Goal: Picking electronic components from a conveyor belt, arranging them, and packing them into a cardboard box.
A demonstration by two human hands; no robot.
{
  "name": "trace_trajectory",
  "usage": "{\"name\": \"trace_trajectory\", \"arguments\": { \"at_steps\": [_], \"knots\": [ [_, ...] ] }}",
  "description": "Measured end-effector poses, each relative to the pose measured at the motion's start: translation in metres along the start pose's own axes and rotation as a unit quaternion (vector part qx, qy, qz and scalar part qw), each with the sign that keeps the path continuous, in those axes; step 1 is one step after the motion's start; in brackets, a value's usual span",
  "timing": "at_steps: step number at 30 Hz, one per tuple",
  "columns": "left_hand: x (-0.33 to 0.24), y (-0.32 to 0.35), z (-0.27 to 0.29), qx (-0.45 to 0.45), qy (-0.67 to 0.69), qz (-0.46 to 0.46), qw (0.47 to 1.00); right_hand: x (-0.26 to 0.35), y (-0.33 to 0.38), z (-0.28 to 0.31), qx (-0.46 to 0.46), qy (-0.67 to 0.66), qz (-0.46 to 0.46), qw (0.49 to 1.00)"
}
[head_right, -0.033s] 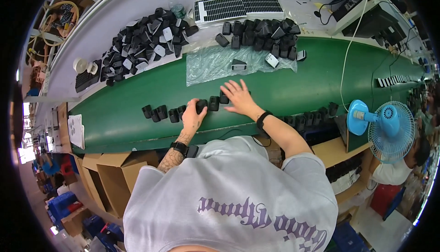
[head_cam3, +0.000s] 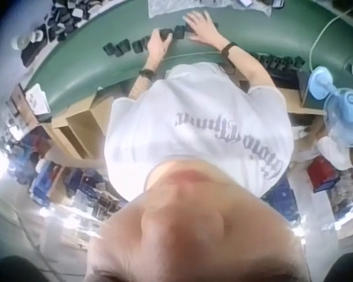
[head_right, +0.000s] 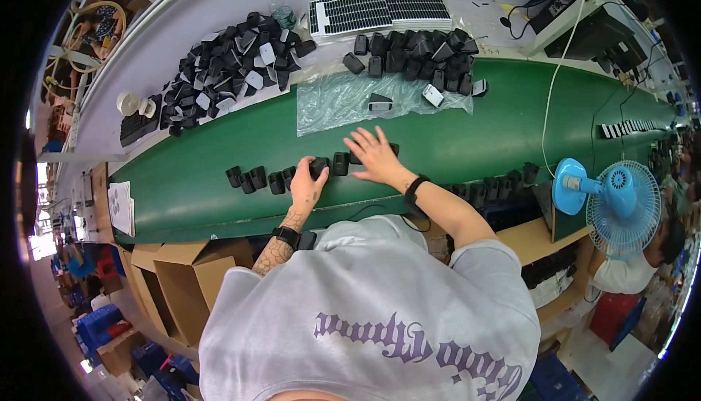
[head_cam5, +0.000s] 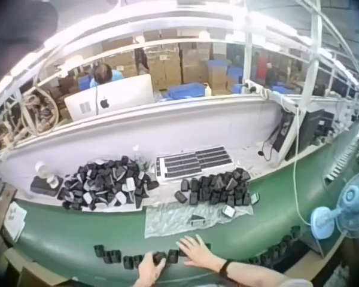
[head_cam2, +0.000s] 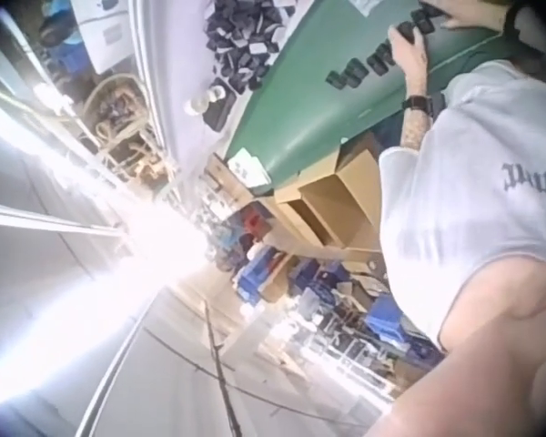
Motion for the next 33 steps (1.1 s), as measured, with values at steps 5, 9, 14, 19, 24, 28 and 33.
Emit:
{"name": "trace_trajectory", "arguments": {
  "at_steps": [5, 9, 14, 19, 24, 28, 33],
  "knots": [
    [-0.008, -0.005, -0.011, 0.102, 0.175, 0.191, 0.960, 0.067, -0.019, 0.007, -0.045, -0.329, 0.032, 0.943],
    [-0.013, -0.005, -0.035, 0.235, 0.413, 0.292, 0.830, 0.039, 0.000, 0.008, -0.045, -0.308, -0.096, 0.945],
    [-0.025, -0.020, -0.011, 0.056, 0.044, -0.097, 0.993, -0.064, 0.062, 0.033, -0.309, -0.195, -0.315, 0.876],
    [-0.003, -0.006, -0.035, 0.102, -0.163, -0.268, 0.944, -0.084, 0.098, -0.006, -0.295, -0.182, -0.363, 0.865],
    [0.006, -0.013, -0.054, 0.092, -0.164, -0.267, 0.945, -0.066, 0.098, -0.012, -0.257, -0.129, -0.418, 0.862],
    [0.006, -0.015, -0.051, 0.086, -0.142, -0.264, 0.950, -0.043, 0.074, 0.016, -0.084, -0.019, -0.153, 0.984],
    [-0.004, -0.027, -0.047, 0.048, -0.134, -0.232, 0.962, -0.052, 0.068, -0.001, 0.071, 0.068, -0.064, 0.993]
  ]
}}
Point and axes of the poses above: each hand's wrist, its own y-axis away from the middle knuckle, its own z-axis out of the back of the hand, x = y × z, the point moved 5 cm from there along -y, towards the middle knuckle, and after that the axes turned 9 degrees about -x, right-handed, at the moved point
